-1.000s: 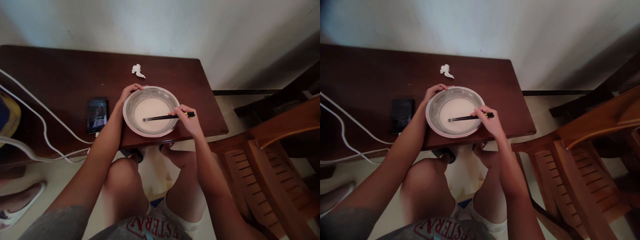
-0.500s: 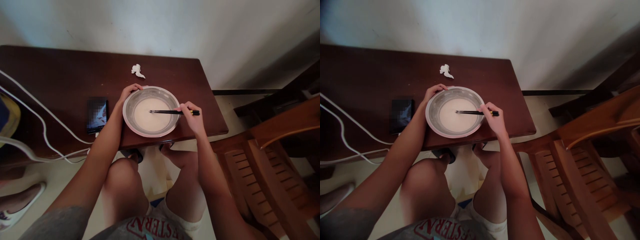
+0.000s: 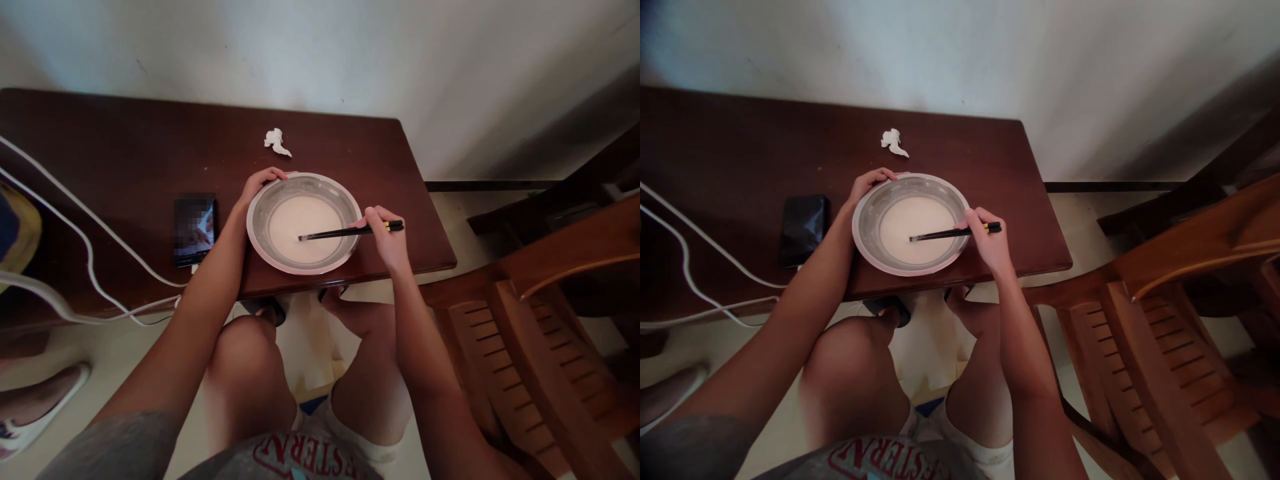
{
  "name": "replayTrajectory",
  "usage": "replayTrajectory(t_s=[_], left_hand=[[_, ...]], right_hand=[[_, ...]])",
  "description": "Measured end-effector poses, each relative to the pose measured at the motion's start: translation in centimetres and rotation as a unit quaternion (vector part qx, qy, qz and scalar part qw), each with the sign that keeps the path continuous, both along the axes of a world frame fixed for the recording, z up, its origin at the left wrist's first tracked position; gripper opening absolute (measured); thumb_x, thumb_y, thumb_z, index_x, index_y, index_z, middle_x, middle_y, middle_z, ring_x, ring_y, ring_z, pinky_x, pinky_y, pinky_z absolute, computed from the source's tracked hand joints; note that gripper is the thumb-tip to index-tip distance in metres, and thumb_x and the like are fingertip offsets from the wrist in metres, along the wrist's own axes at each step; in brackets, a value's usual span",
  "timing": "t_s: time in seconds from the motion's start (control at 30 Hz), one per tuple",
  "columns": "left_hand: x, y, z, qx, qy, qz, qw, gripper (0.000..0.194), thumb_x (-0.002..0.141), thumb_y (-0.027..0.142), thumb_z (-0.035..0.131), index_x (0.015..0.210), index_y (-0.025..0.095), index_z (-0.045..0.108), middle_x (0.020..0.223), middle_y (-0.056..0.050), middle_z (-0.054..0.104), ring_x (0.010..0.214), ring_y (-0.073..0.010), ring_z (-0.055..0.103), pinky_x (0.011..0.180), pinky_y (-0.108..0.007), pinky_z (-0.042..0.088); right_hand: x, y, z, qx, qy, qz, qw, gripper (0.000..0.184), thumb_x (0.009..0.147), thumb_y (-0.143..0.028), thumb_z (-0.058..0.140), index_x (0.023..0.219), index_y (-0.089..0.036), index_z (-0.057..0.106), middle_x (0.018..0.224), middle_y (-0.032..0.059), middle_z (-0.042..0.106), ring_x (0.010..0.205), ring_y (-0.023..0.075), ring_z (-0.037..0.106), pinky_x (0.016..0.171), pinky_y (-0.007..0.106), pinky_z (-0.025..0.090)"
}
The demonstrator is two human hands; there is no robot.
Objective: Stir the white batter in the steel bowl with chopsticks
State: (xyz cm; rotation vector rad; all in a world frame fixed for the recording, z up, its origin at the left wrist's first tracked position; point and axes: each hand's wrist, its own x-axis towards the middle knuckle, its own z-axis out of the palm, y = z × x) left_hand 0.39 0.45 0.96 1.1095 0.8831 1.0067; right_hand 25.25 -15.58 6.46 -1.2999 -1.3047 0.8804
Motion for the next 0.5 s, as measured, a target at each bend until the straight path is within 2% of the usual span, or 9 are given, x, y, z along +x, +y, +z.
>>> replayTrajectory(t_s=[0.1, 0.17, 0.3, 0.37, 0.43, 0.5], left_hand=[[-0.02, 0.02, -0.04, -0.003, -0.008, -0.001, 1.0, 0.019, 0.07, 0.021, 0.049, 0.062, 0.025, 0.066, 0.101, -0.002, 0.077, 0.117, -0.0254, 0.062, 0.115, -0.041, 0.036], [-0.09, 0.09, -0.16, -0.002, -0.004, -0.001, 1.0, 0.019, 0.069, 0.021, 0.049, 0.063, 0.026, 0.066, 0.102, -0.002, 0.077, 0.118, -0.0251, 0.061, 0.114, -0.04, 0.036], [-0.23, 0.21, -0.39, -0.006, 0.007, 0.001, 1.0, 0.018, 0.07, 0.022, 0.05, 0.064, 0.026, 0.066, 0.101, -0.003, 0.077, 0.118, -0.0252, 0.061, 0.114, -0.04, 0.037], [-0.24, 0.22, -0.37, -0.009, 0.006, 0.001, 1.0, 0.016, 0.071, 0.022, 0.052, 0.063, 0.024, 0.065, 0.101, -0.004, 0.077, 0.118, -0.0255, 0.062, 0.114, -0.04, 0.036], [-0.22, 0.19, -0.26, -0.008, 0.001, 0.001, 1.0, 0.014, 0.072, 0.023, 0.054, 0.064, 0.024, 0.065, 0.101, -0.004, 0.077, 0.119, -0.0255, 0.061, 0.114, -0.039, 0.035], [-0.2, 0.16, -0.16, -0.008, -0.002, -0.004, 1.0, 0.013, 0.073, 0.025, 0.056, 0.064, 0.023, 0.065, 0.1, -0.003, 0.077, 0.121, -0.025, 0.059, 0.115, -0.039, 0.034]], right_hand=[[-0.32, 0.0, -0.02, -0.011, -0.018, 0.056, 0.998, 0.03, 0.084, -0.047, 0.06, 0.07, -0.023, 0.067, 0.074, 0.0005, 0.073, 0.08, 0.0159, 0.07, 0.083, 0.033, 0.05], [-0.27, 0.02, -0.05, 0.004, -0.041, 0.037, 0.998, 0.028, 0.083, -0.047, 0.06, 0.072, -0.023, 0.067, 0.08, 0.0009, 0.074, 0.085, 0.0165, 0.069, 0.086, 0.033, 0.05], [0.05, -0.02, -0.1, 0.016, -0.02, -0.027, 0.999, 0.035, 0.086, -0.048, 0.057, 0.063, -0.022, 0.062, 0.066, -0.0016, 0.07, 0.07, 0.0144, 0.067, 0.079, 0.033, 0.05], [-0.06, -0.05, -0.08, 0.001, -0.006, 0.004, 1.0, 0.034, 0.086, -0.048, 0.057, 0.064, -0.022, 0.063, 0.065, -0.0015, 0.07, 0.069, 0.0143, 0.068, 0.078, 0.032, 0.051], [-0.24, -0.05, -0.05, -0.011, -0.01, 0.048, 0.999, 0.03, 0.085, -0.046, 0.059, 0.068, -0.022, 0.066, 0.071, 0.0, 0.073, 0.077, 0.0154, 0.07, 0.081, 0.032, 0.051], [-0.26, -0.04, -0.01, -0.003, -0.033, 0.052, 0.998, 0.028, 0.084, -0.045, 0.06, 0.071, -0.022, 0.067, 0.079, 0.0012, 0.075, 0.083, 0.016, 0.07, 0.084, 0.032, 0.05]])
